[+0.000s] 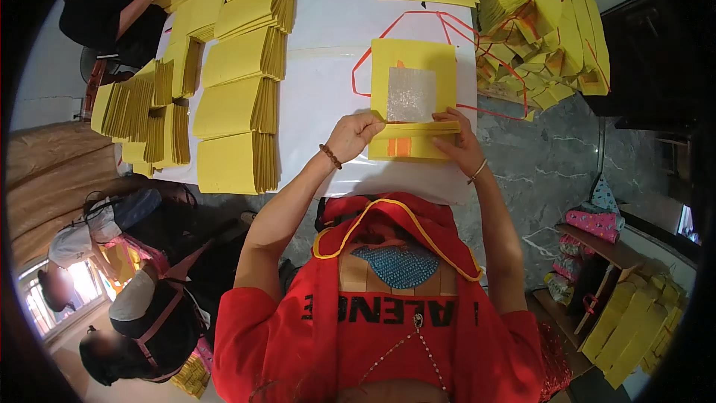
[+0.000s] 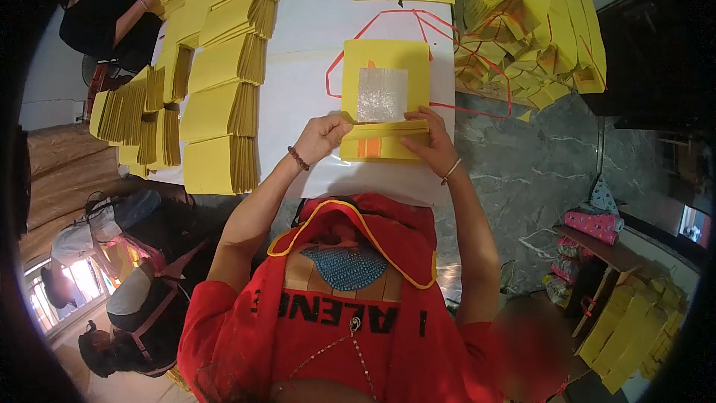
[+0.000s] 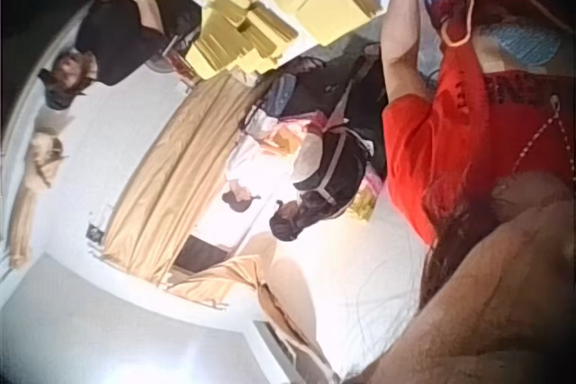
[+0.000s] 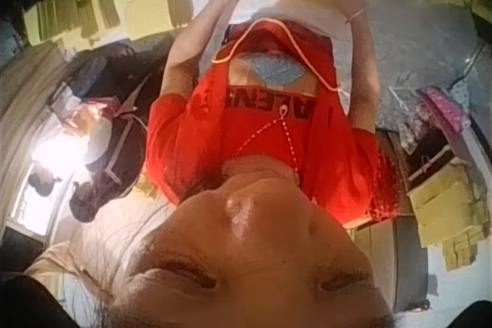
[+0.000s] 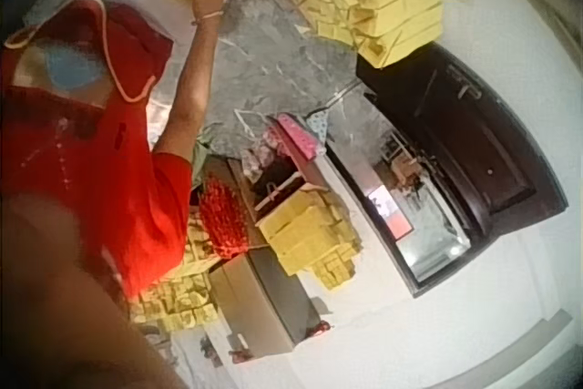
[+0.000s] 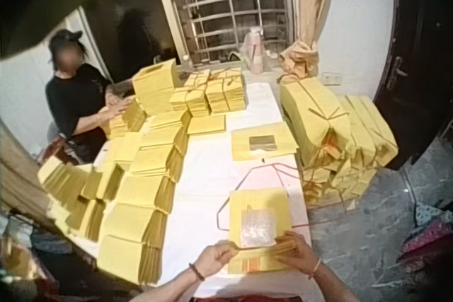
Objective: Folding sheets of yellow joss paper and organizing them into stacks.
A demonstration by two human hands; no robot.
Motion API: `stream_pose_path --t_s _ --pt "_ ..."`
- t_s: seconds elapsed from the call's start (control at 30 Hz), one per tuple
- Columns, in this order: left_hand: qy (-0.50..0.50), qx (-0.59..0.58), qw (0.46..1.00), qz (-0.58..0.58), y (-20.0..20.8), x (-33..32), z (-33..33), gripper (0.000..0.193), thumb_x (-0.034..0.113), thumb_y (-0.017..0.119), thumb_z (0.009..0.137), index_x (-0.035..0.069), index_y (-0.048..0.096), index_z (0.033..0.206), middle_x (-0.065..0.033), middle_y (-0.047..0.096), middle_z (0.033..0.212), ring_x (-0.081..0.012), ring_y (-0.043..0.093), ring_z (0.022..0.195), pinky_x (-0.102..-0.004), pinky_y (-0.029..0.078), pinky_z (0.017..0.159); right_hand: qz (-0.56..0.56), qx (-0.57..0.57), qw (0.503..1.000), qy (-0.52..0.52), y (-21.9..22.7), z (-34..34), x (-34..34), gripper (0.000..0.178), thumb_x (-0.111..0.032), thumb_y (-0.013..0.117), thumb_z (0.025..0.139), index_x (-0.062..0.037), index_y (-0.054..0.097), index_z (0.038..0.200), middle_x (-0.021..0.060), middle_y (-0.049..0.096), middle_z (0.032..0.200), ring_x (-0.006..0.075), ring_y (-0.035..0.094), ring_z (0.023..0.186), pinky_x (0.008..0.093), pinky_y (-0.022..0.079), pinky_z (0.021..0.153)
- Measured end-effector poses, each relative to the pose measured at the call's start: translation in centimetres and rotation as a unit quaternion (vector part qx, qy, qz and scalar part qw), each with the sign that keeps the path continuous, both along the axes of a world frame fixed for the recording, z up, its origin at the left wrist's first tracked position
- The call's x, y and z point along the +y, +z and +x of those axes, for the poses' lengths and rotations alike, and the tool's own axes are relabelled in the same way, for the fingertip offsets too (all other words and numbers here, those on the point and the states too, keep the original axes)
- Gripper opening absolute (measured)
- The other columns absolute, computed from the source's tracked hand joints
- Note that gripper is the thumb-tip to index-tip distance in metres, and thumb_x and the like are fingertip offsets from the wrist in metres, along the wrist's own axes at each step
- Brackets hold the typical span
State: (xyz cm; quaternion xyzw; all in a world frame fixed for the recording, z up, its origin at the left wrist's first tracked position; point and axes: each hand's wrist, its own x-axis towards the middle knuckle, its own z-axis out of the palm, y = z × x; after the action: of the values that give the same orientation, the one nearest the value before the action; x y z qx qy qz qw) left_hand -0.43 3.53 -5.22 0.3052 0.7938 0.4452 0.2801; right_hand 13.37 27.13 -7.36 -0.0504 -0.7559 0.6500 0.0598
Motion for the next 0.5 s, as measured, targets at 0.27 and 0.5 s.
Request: stream_pose_path --t_s 0.27,0.5 --pt "-0.039 0.008 0.997 0.067 2.2 -0.9 0.1 0.027 0.021 0.064 0.082 0.004 0.058 0.103 -0.0108 0.058 0.1 -0.0251 0.054 0.089 -0.0342 0.044 0.075 0.082 0.01 0.996 -0.03 -1.4 0.0 0.2 0.036 -0.011 0.062 0.08 -0.0069 0.055 0.115 0.0054 0.053 0.119 0.025 0.033 0.125 0.0356 0.027 0.104" --pt "-0.063 0.334 0.94 0.026 -0.1 -0.4 -0.8 0.043 0.014 0.068 0.07 0.007 0.057 0.111 -0.0098 0.052 0.115 -0.0276 0.049 0.094 -0.0358 0.04 0.081 0.003 0.0 0.999 -0.036 -2.0 -0.1 -0.1 0.03 -0.013 0.058 0.085 -0.0046 0.054 0.114 0.0056 0.054 0.117 0.0232 0.036 0.123 0.0333 0.029 0.102"
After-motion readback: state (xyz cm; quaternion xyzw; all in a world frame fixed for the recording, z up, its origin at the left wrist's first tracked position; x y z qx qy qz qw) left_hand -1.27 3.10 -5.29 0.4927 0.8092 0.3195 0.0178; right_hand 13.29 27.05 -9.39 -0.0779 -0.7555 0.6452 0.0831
